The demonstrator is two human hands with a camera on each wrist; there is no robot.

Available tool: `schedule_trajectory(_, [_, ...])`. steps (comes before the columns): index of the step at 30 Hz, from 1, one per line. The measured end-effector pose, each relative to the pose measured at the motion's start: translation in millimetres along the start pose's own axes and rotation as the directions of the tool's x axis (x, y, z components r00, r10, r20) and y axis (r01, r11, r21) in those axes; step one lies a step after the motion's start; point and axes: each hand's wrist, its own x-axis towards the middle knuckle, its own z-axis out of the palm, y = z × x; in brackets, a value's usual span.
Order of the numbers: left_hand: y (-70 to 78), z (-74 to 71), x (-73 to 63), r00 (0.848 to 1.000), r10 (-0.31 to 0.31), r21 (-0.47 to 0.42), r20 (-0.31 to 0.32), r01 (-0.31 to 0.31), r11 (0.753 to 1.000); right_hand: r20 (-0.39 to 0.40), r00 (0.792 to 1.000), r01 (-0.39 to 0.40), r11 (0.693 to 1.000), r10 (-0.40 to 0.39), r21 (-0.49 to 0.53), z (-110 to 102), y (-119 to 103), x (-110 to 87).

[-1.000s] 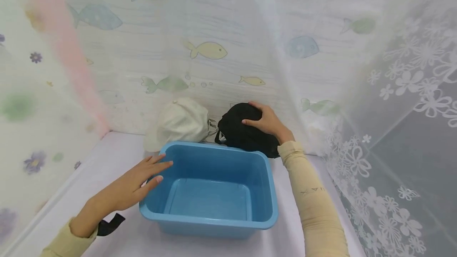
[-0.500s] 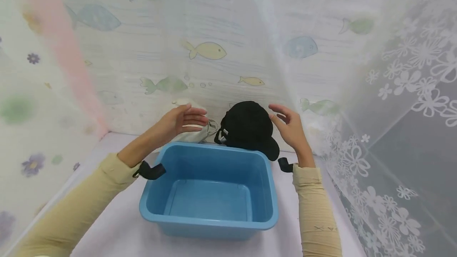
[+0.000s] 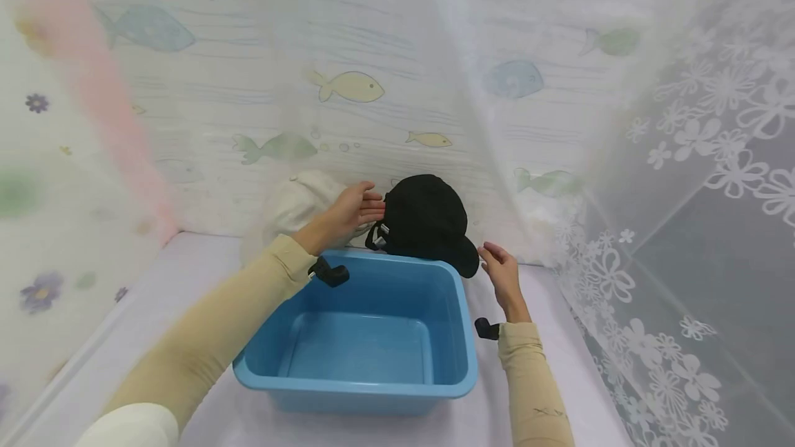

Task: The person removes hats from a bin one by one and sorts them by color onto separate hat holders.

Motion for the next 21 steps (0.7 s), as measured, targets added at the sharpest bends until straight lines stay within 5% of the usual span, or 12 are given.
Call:
schedule_trajectory(10, [-11.0, 6.9, 8.7, 0.998, -0.027, 0.085, -0.056, 0.032, 0.996, 0.138, 0.97, -0.221, 0.965, 0.202, 0.142, -4, 15, 1.8])
schedule_trajectory(21, [-13.3, 8.6, 5.4, 0.999, 0.026, 0.347, -0.027, -0.015, 0.938, 0.16, 0.971, -0.205, 0.961, 0.176, 0.188, -6, -8, 9.8])
